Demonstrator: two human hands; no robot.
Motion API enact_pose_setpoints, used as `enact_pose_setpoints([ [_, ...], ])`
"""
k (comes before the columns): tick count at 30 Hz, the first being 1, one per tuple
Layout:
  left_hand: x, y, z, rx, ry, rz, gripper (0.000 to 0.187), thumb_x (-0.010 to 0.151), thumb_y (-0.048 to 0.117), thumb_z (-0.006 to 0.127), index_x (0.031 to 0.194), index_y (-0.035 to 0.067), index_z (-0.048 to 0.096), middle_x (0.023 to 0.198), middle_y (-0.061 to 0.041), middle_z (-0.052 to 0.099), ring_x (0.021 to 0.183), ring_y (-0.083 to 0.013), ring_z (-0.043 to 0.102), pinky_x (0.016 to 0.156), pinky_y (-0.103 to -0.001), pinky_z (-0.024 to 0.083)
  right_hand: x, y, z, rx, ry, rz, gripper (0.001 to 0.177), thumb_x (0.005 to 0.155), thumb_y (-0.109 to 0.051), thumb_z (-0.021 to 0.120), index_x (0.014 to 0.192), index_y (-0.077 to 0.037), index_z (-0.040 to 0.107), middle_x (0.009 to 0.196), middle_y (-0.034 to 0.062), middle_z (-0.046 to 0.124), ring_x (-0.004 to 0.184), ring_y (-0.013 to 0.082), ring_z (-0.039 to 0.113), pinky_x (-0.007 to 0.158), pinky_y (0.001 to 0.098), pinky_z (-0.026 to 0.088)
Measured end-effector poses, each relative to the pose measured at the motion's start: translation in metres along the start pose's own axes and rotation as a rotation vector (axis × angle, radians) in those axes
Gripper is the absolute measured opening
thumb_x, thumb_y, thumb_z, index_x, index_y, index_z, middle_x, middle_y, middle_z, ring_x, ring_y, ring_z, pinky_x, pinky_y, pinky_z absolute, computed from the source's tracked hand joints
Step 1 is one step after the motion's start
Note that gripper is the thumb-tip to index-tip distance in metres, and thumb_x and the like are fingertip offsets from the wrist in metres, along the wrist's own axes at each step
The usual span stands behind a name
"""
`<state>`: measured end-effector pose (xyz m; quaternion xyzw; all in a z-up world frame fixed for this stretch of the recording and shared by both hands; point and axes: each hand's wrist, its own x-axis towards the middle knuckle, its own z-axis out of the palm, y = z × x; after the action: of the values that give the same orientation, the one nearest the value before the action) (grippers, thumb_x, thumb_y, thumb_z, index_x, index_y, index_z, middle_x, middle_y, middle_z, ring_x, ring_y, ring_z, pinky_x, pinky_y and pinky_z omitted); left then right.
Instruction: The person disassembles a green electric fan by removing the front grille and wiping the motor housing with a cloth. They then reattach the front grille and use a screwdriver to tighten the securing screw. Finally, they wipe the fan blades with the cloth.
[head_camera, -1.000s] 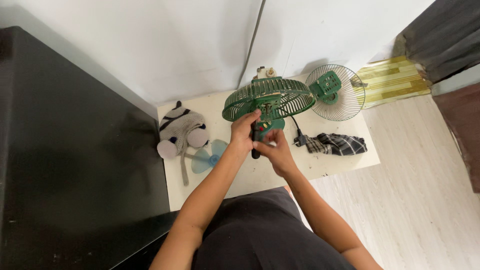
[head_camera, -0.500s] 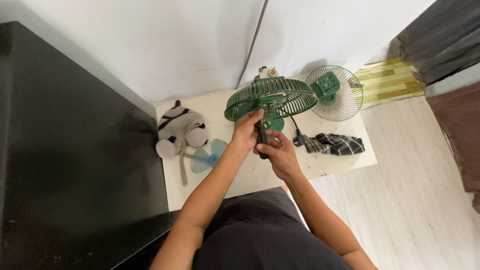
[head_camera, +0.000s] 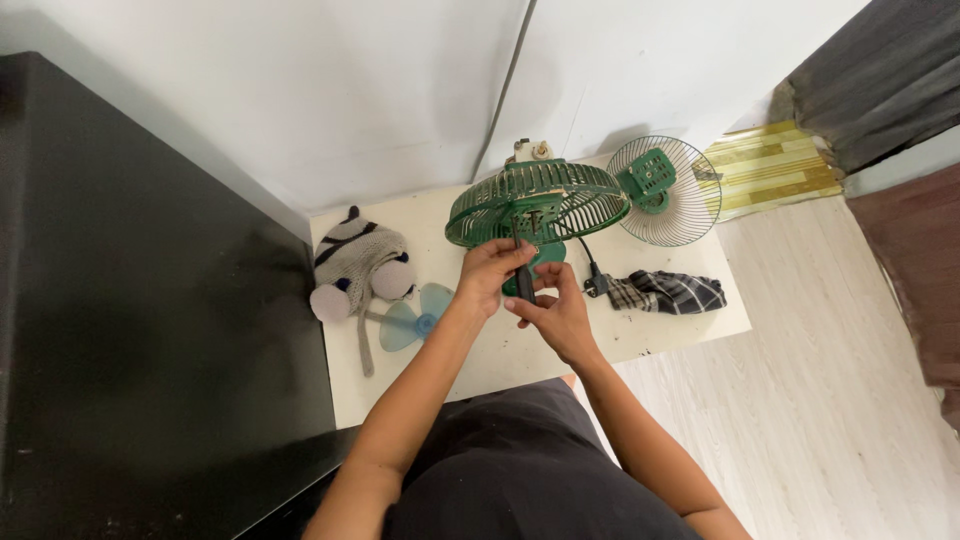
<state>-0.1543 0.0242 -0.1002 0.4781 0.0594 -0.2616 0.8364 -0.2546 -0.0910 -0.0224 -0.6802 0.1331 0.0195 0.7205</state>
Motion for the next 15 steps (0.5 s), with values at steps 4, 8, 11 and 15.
enact_pose_setpoints([
  [4,-0.003,0.001,0.004,0.043,-0.006,0.019,0.035,0.093,0.017,0.082,0.117,-0.004,0.068,0.106,-0.012,0.065,0.089,-0.0178,0.062,0.077,-0.031,0.051,0.001,0.002,0.001,0.327,0.014,0.102,0.041,0.088,0.004,0.065,0.123,0.006,0.045,0.102,0.0194,0.065,0.084,0.0311,0.072,0.069,0.0421,0.064],
  [8,-0.022,0.025,-0.002,-0.095,-0.219,-0.124,0.044,0.082,0.017,0.073,0.124,0.005,0.068,0.117,-0.007,0.071,0.096,-0.0135,0.070,0.084,-0.028,0.057,0.006,-0.001,-0.004,0.654,-0.036,0.221,0.037,0.093,-0.003,0.058,0.127,0.006,0.049,0.099,0.0202,0.069,0.082,0.0298,0.075,0.075,0.0423,0.067],
  [11,-0.028,0.032,-0.004,-0.140,-0.293,-0.171,0.043,0.080,0.010,0.076,0.122,0.008,0.065,0.114,-0.010,0.073,0.090,-0.0190,0.071,0.079,-0.034,0.056,0.002,-0.009,-0.003,0.488,-0.050,0.139,0.033,0.097,-0.007,0.056,0.126,0.007,0.051,0.100,0.0235,0.070,0.081,0.0284,0.076,0.072,0.0407,0.066],
  [15,-0.024,0.024,0.006,0.019,-0.182,0.047,0.039,0.087,0.004,0.076,0.124,-0.001,0.065,0.112,-0.014,0.071,0.101,-0.0185,0.069,0.093,-0.033,0.054,-0.008,-0.021,0.000,-0.185,0.039,-0.042,0.037,0.089,-0.001,0.068,0.121,0.007,0.055,0.110,0.0170,0.067,0.082,0.0259,0.073,0.067,0.0387,0.062],
])
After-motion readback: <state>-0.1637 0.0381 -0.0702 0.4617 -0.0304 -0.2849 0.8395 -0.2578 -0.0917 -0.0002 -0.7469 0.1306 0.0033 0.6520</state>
